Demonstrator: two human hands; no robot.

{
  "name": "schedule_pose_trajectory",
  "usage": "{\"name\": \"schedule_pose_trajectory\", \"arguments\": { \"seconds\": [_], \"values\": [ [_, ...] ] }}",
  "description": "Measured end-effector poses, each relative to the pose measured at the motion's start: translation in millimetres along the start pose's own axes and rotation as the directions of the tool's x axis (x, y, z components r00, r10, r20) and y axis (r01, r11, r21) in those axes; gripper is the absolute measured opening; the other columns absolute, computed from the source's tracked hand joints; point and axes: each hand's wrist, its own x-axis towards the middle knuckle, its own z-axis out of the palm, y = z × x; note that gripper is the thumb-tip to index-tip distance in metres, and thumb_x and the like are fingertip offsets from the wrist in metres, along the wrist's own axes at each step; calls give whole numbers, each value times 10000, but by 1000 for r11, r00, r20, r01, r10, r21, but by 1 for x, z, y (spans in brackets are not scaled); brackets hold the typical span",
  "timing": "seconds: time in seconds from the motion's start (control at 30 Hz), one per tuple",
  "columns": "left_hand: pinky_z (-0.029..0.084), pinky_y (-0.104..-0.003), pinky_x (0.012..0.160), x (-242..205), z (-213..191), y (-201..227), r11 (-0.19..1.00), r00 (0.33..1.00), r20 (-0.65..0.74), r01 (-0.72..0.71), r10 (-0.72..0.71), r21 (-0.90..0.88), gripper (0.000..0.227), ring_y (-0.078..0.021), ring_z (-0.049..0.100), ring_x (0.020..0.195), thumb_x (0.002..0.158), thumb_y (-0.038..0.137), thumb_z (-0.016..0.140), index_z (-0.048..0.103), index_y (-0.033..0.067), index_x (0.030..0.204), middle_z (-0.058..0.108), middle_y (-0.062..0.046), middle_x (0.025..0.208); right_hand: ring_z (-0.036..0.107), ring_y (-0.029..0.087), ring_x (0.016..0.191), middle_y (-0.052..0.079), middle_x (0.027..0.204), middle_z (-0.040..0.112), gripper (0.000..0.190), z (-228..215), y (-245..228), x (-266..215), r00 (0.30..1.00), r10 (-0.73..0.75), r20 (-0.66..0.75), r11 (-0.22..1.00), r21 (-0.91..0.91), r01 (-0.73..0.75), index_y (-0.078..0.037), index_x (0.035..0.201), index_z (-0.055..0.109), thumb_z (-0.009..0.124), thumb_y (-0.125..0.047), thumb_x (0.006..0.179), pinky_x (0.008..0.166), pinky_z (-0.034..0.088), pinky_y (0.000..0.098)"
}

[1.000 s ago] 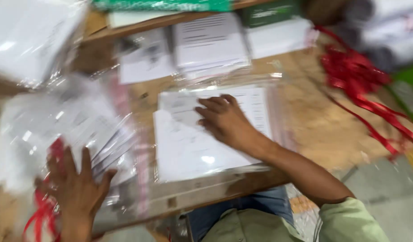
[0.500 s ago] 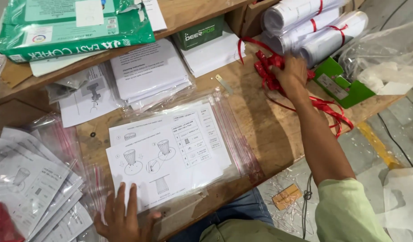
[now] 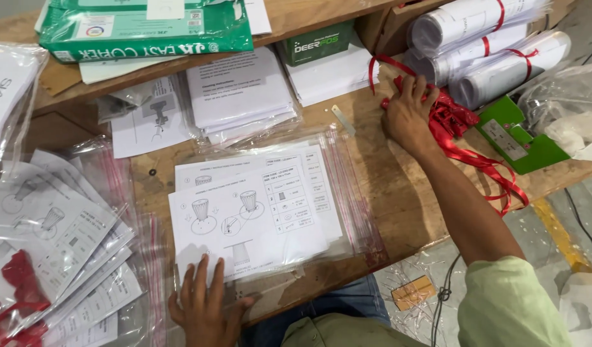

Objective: The person ties red ribbons onto transparent plastic bags containing instruction sheets and documents.

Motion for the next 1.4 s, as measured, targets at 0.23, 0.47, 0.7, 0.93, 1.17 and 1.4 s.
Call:
{"name": "schedule_pose_trajectory", "arguments": {
  "seconds": [0.23,0.47,0.7,0.93,1.17,1.4],
  "values": [
    [108,-721,1111,20,-16,52,994,997,56,-49,55,-100,782,-436,285,1467,879,634,547,475,121,1465,350,-208,1592,359,365,1366,199,1362,472,228,-42,-39,-35,999,-31,-23,956,292,36,26,1032,635,611,-188,957,1088,264,635],
    [468,-451,1111,79,-42,123,714,995,-7,-80,104,-695,575,-357,545,1374,905,252,786,593,57,1410,560,-185,1477,542,168,652,48,808,566,261,-148,-31,-43,874,49,483,-531,754,-387,-94,1128,511,498,-354,1114,604,461,320],
    [532,-465,841,124,33,169,883,995,-86,-6,-40,-469,514,-361,621,1023,895,291,808,659,-18,1277,648,-182,1171,501,144,647,52,899,574,352,-199,-44,-95,721,-370,586,-679,359,-640,-100,1274,573,555,-354,1030,509,413,284],
    [517,-443,753,118,69,167,943,998,-51,10,-29,-333,370,-315,581,903,832,245,811,688,-11,1069,591,-148,1008,477,134,680,73,963,547,175,-164,-19,-143,661,-218,718,-599,436,-671,-81,1180,517,596,-185,1063,527,387,275],
    [529,-398,791,117,86,158,943,994,-106,-41,6,-332,80,-279,600,902,930,64,717,655,16,949,607,-108,948,500,132,679,79,967,570,175,-156,-26,-159,640,-182,746,-633,409,-657,-78,1193,518,585,-175,1064,518,398,277],
    [493,-405,771,136,51,164,836,976,-132,-216,173,-504,55,-273,587,856,922,22,695,655,19,960,605,-98,921,497,137,666,89,951,586,259,-188,-32,-164,624,-100,775,-616,445,-651,-82,1272,548,601,-155,1029,515,394,282]
  ]
}}
